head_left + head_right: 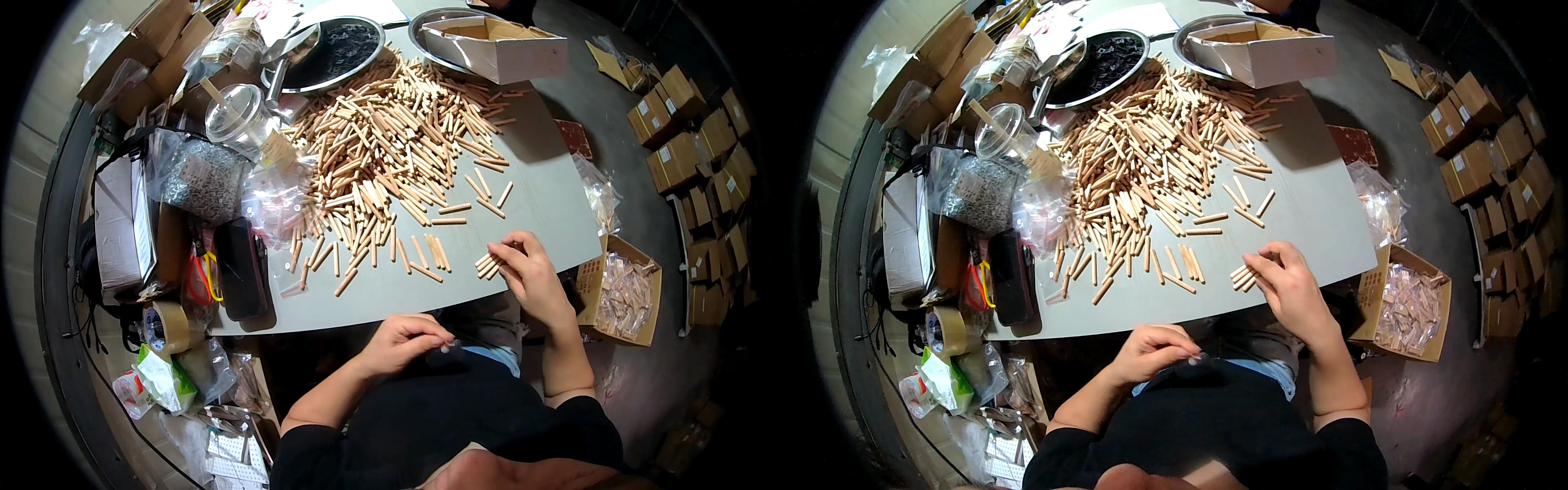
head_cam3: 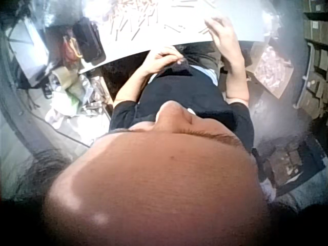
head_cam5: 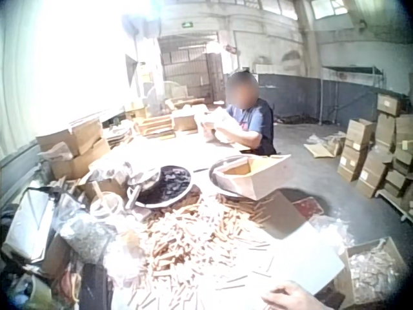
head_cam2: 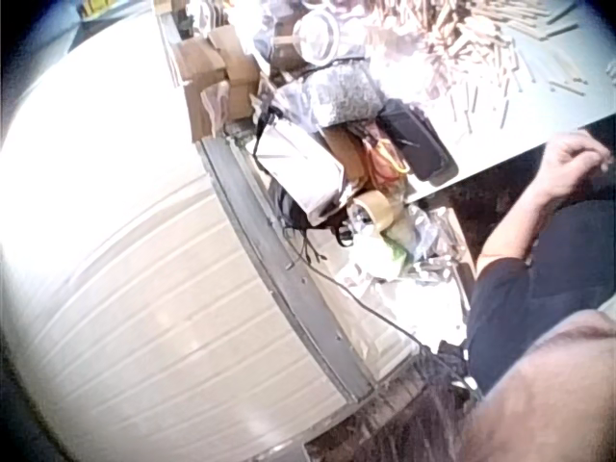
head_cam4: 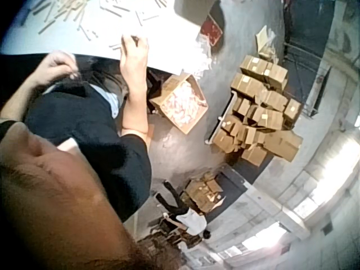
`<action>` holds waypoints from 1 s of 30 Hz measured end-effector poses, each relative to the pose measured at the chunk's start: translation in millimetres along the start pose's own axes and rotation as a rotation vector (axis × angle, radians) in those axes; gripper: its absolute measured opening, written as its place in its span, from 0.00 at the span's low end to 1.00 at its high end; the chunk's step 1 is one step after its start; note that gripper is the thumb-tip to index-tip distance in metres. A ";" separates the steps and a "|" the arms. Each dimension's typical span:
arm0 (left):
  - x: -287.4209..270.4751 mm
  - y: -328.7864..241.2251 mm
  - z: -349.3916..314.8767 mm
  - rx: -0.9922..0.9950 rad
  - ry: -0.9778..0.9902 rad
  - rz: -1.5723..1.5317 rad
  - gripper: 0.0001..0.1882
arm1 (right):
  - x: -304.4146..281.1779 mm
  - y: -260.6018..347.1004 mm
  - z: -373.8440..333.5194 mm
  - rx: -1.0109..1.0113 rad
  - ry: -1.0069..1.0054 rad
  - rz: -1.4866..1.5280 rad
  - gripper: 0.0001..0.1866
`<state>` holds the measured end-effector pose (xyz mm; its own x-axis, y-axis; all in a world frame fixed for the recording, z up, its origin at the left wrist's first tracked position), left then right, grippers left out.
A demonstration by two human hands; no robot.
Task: The person repeatedly picks up small wooden sticks from a large pile on a table and places them into small clear plastic bags. The person then places the filled bags into a cardboard box to the right. The process is repetitive and involves handling the sticks and bags by hand.
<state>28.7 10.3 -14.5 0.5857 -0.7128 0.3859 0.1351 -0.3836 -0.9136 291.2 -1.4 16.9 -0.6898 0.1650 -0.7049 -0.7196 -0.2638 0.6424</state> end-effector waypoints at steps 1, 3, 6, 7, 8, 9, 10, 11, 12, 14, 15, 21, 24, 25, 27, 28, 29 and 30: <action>1.6 3.8 -0.6 -0.085 0.016 0.014 0.06 | -0.6 0.6 0.6 -0.010 0.013 -0.013 0.13; 2.4 15.6 0.9 -0.085 0.015 0.038 0.07 | -1.5 2.4 2.0 -0.034 0.039 -0.034 0.14; 3.1 33.4 1.9 -0.208 0.000 -0.110 0.08 | -2.5 0.9 -0.9 0.017 0.084 -0.004 0.14; 5.3 35.3 2.9 -0.245 0.006 -0.115 0.07 | -2.4 1.3 -0.8 0.003 0.082 -0.007 0.15; 10.7 33.9 5.9 -0.283 0.014 -0.121 0.07 | -2.3 2.1 -0.9 -0.010 0.081 -0.011 0.15; 15.1 33.9 8.9 -0.321 0.022 -0.128 0.06 | -2.2 2.8 -1.0 -0.022 0.079 -0.016 0.15; 16.2 37.8 12.2 -0.274 0.071 -0.065 0.06 | -1.6 2.8 -1.2 -0.030 0.082 -0.023 0.16; 17.0 44.7 15.2 -0.268 0.061 -0.150 0.05 | -0.5 2.8 -1.2 -0.040 0.085 -0.030 0.16; 17.8 52.5 18.0 -0.263 0.051 -0.236 0.04 | 0.4 3.3 -1.4 -0.049 0.088 -0.037 0.16; 15.6 59.0 20.4 -0.297 0.028 -0.287 0.03 | 0.9 6.0 -2.1 -0.046 0.096 -0.028 0.17; 15.5 60.4 22.6 -0.339 0.052 -0.324 0.04 | 1.0 7.3 -2.4 -0.043 0.099 -0.024 0.17; 28.9 74.5 45.7 -0.482 0.125 -0.511 0.11 | 4.5 11.4 -5.9 -0.126 0.151 -0.013 0.18; 29.0 73.2 49.8 -0.529 0.130 -0.587 0.13 | 4.3 16.0 -10.3 -0.156 0.181 0.030 0.18; 28.8 71.7 51.0 -0.551 0.122 -0.605 0.13 | 4.7 17.1 -12.6 -0.170 0.191 0.043 0.18; 29.3 69.4 54.2 -0.574 0.128 -0.631 0.13 | 3.1 24.8 -15.4 -0.167 0.253 0.094 0.17; 27.8 73.0 55.5 -0.570 0.152 -0.637 0.13 | 4.0 26.7 -17.9 -0.178 0.268 0.119 0.17; 28.4 70.6 56.7 -0.569 0.177 -0.644 0.14 | 4.4 27.6 -20.0 -0.186 0.283 0.143 0.17; 29.8 67.5 57.3 -0.537 0.188 -0.611 0.15 | 4.6 26.9 -21.4 -0.219 0.304 0.146 0.16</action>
<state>101.1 -3.2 -72.0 0.3831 -0.3564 0.8522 -0.0416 -0.9283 -0.3695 270.4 -28.1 24.5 -0.7051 -0.1688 -0.6888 -0.5591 -0.4650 0.6864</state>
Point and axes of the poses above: each hand's wrist, its own z-axis towards the middle knuckle, its own x-axis out of the palm, y = z × x, the point moved 1 cm from there along z, towards the middle knuckle, and after that the axes turned 5 degrees about -x, right-handed, at the moved point
